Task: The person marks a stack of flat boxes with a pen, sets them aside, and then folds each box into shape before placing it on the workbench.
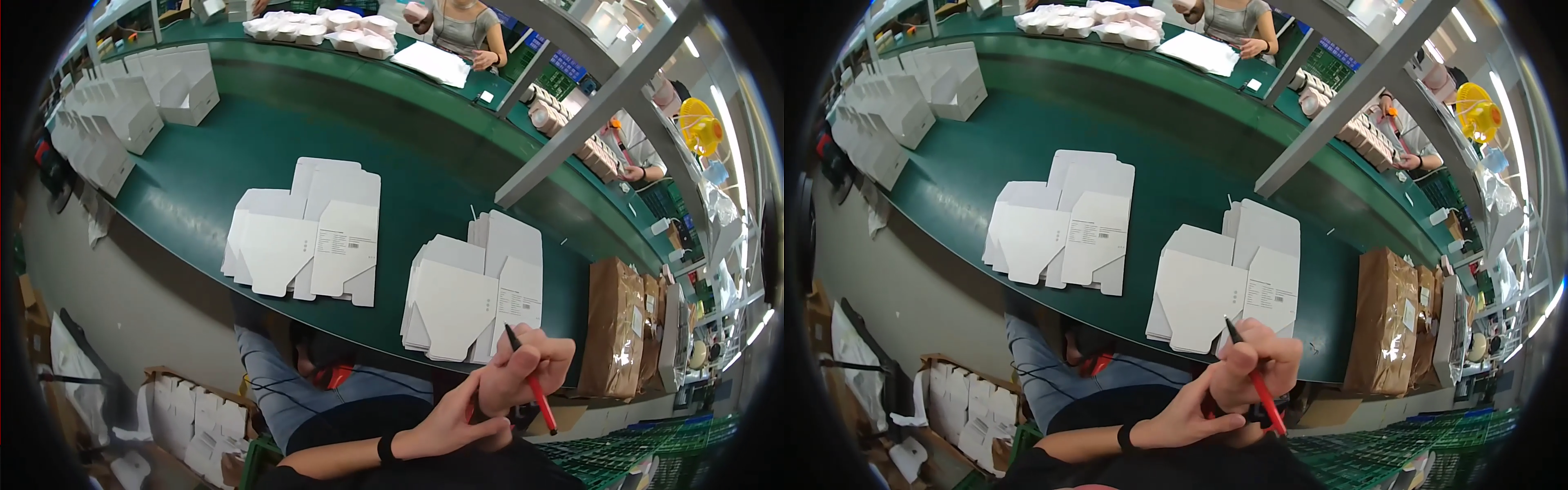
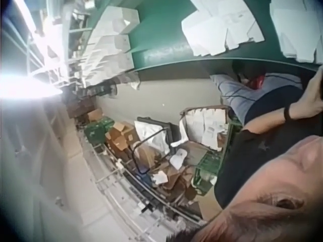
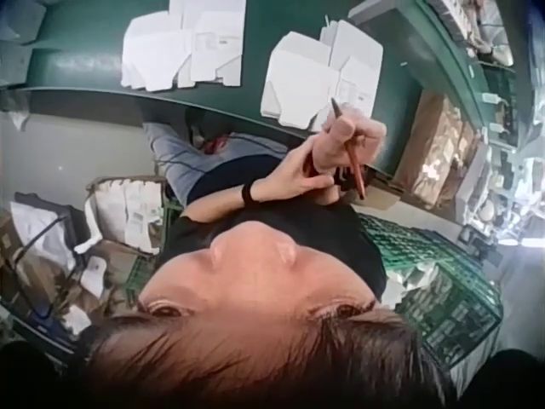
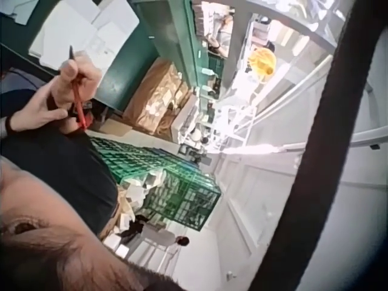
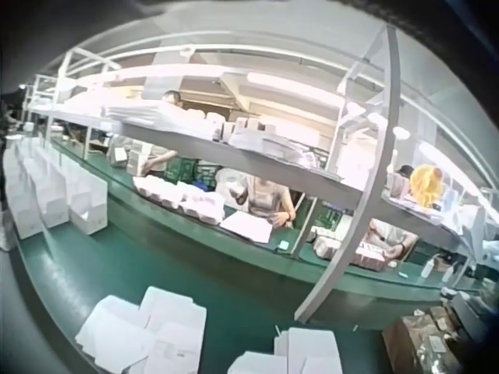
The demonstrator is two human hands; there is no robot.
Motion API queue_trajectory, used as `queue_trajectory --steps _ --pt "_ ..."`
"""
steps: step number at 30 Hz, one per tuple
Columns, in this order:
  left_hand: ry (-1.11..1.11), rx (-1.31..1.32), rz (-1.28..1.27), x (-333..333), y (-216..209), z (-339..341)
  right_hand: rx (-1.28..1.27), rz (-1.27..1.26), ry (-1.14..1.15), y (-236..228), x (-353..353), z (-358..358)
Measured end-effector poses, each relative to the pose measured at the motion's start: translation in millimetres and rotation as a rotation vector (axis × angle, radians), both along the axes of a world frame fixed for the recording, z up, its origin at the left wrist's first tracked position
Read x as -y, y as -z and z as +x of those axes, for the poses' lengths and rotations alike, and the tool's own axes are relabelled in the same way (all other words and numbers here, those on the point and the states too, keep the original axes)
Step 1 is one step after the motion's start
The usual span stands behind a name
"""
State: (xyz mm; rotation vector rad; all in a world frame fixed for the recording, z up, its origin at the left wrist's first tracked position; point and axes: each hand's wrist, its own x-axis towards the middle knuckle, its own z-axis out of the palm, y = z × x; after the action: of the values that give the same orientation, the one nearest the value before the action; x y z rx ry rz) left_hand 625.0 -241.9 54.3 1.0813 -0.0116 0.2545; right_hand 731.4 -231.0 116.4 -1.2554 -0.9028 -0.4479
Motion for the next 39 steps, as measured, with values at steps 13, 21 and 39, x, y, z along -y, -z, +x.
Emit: queue_trajectory --steps 13,21,39 --pt "-0.208 0.163 0.014 54.2 40.1 11.3 -0.459 0.187 -0.109 -23.8 10.1 -5.1" --pt "-0.186 0.158 0.259 22.2 5.7 -3.1 0.116 0.054 0.171 -0.3 12.4 2.4" --pt "-0.572 -0.138 0.213 -110.3 42.6 43.6 -0.430 -0.541 -0.272 41.0 28.4 140.6"
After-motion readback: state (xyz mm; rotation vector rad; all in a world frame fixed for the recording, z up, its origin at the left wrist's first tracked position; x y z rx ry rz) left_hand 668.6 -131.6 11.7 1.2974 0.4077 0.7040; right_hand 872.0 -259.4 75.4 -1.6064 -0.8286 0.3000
